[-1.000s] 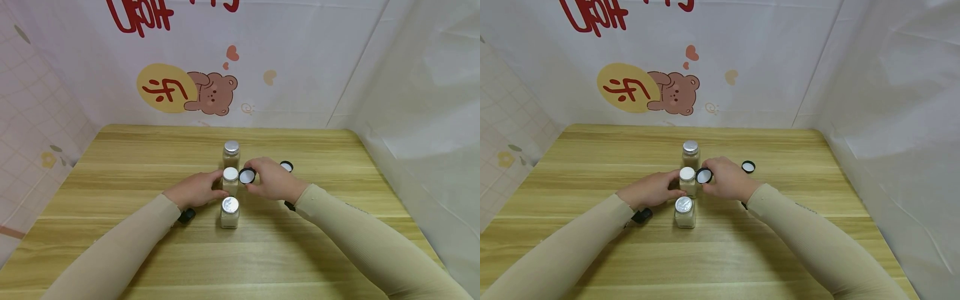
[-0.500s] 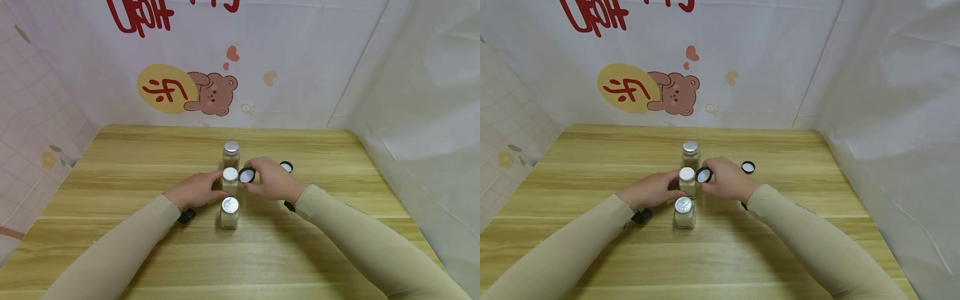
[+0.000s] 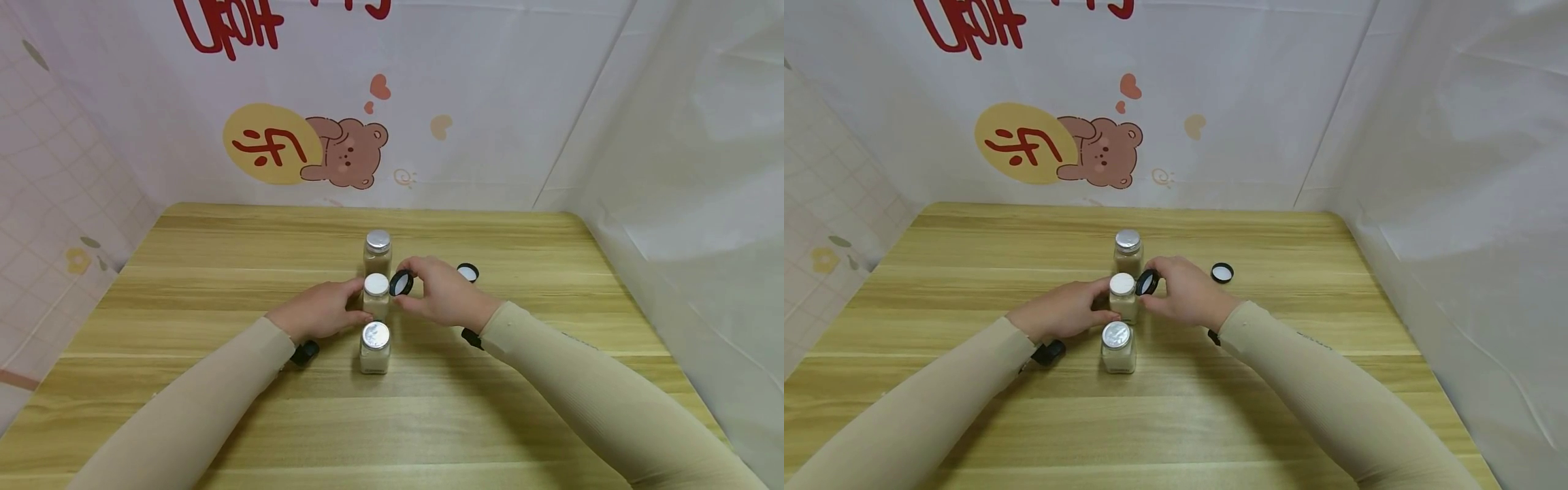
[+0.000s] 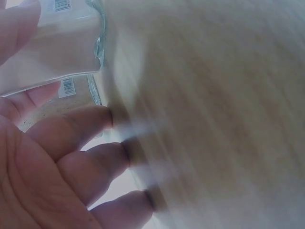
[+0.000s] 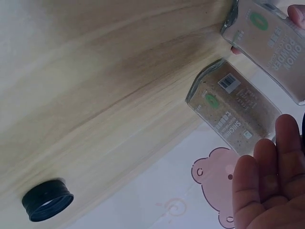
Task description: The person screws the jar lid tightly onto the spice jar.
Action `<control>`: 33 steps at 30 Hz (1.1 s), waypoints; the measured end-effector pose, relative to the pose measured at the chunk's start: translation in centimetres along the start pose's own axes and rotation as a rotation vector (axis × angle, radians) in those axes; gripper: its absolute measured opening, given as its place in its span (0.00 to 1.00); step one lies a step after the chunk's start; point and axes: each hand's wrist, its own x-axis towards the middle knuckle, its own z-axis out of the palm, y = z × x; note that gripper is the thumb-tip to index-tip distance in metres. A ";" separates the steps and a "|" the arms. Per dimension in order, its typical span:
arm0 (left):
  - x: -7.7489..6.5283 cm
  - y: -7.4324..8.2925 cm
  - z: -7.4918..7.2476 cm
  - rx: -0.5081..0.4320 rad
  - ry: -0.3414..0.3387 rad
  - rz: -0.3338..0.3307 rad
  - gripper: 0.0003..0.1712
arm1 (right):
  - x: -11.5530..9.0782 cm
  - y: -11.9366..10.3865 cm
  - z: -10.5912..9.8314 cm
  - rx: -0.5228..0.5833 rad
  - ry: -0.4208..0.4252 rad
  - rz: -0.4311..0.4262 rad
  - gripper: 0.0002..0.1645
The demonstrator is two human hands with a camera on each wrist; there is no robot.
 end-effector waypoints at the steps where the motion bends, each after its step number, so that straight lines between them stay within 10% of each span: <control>1: 0.0 0.0 0.0 -0.001 0.000 -0.001 0.28 | 0.0 0.0 0.0 0.006 0.001 0.001 0.17; 33: 0.1 0.0 0.0 0.030 0.007 -0.003 0.24 | 0.5 -0.7 1.0 0.115 0.005 0.022 0.23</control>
